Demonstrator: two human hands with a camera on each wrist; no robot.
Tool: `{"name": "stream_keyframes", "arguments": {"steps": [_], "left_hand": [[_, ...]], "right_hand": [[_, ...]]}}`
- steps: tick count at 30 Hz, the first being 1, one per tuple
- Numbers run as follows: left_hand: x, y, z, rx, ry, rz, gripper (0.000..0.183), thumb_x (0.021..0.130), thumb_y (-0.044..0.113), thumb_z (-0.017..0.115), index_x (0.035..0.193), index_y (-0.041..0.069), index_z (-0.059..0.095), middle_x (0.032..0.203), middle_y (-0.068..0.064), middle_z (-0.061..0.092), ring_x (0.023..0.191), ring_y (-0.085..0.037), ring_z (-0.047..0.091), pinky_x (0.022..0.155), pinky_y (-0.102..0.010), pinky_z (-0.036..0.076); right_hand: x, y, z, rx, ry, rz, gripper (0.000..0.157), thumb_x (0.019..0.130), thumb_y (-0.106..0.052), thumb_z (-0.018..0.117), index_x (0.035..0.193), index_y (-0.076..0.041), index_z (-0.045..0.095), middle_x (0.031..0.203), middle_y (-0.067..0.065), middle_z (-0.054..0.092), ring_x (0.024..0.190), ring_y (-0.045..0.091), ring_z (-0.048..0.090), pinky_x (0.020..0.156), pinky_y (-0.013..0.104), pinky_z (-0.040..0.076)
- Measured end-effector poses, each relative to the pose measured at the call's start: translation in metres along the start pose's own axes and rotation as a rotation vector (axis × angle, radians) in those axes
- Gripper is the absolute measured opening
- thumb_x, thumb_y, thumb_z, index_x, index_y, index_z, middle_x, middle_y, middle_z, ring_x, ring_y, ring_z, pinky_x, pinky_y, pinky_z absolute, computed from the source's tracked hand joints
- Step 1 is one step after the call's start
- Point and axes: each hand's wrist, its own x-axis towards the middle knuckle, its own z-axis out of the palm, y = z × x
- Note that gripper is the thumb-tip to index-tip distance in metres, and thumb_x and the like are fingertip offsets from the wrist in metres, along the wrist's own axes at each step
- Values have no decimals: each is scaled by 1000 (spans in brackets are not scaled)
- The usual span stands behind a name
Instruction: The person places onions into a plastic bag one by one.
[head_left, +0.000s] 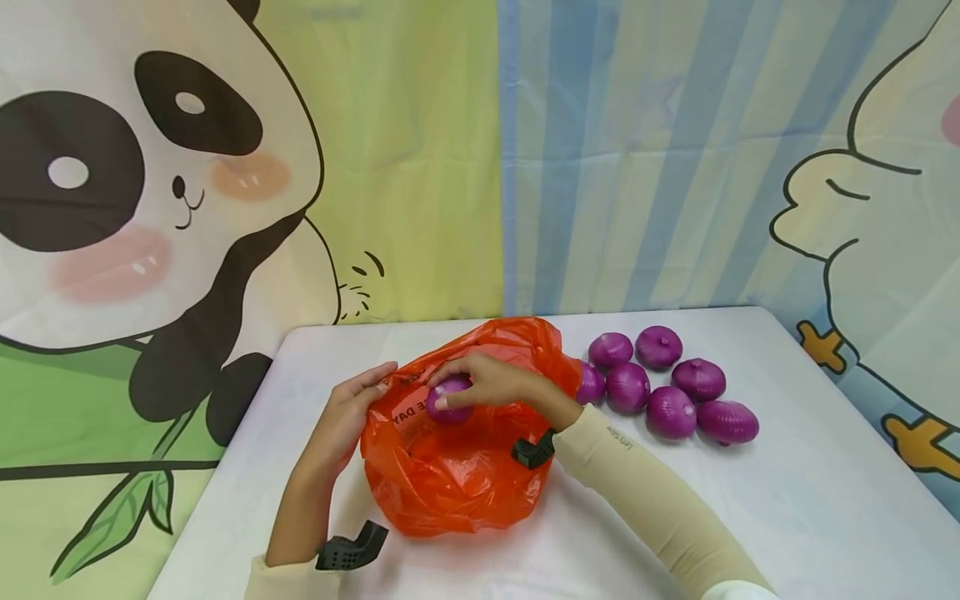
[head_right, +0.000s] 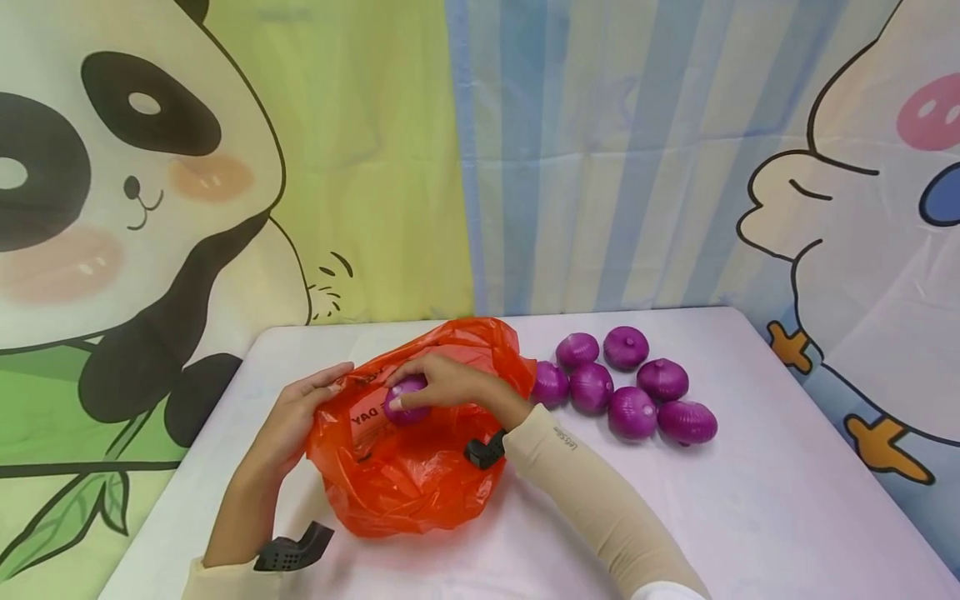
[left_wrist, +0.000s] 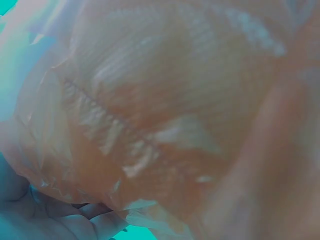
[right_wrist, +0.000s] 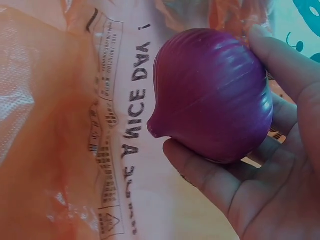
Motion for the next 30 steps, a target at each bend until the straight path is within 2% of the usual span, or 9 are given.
{"name": "stream_keyframes", "arguments": {"steps": [7,15,23,30], "left_hand": [[0,0,-1,21,0,7,45,103,9,37,146,0,40,148,-16,41,134,-31,42,99,-38,43],[1,2,1,25,2,7,44,103,9,38,146,0,41,148,-15,41,133,-30,43,97,-33,45],[3,2,3,30,5,0,44,103,9,37,146,0,41,147,-15,42,132,-30,45,97,-32,45],[4,0,3,44,4,-17,44,103,10,37,146,1,41,148,-14,41,133,-29,43,97,-33,45]], "right_hand": [[5,6,9,-15,-15,22,42,90,-28,70,127,-9,65,121,2,63,98,12,61,82,23,53],[8,13,11,-15,22,51,43,89,-29,72,126,-7,65,120,2,64,97,13,61,80,23,54],[5,19,12,-92,-4,84,46,88,-31,72,127,-8,64,118,2,64,95,12,59,81,21,52],[4,26,12,-73,-4,68,46,90,-30,71,128,-5,63,119,7,64,99,19,60,87,28,52]]}}
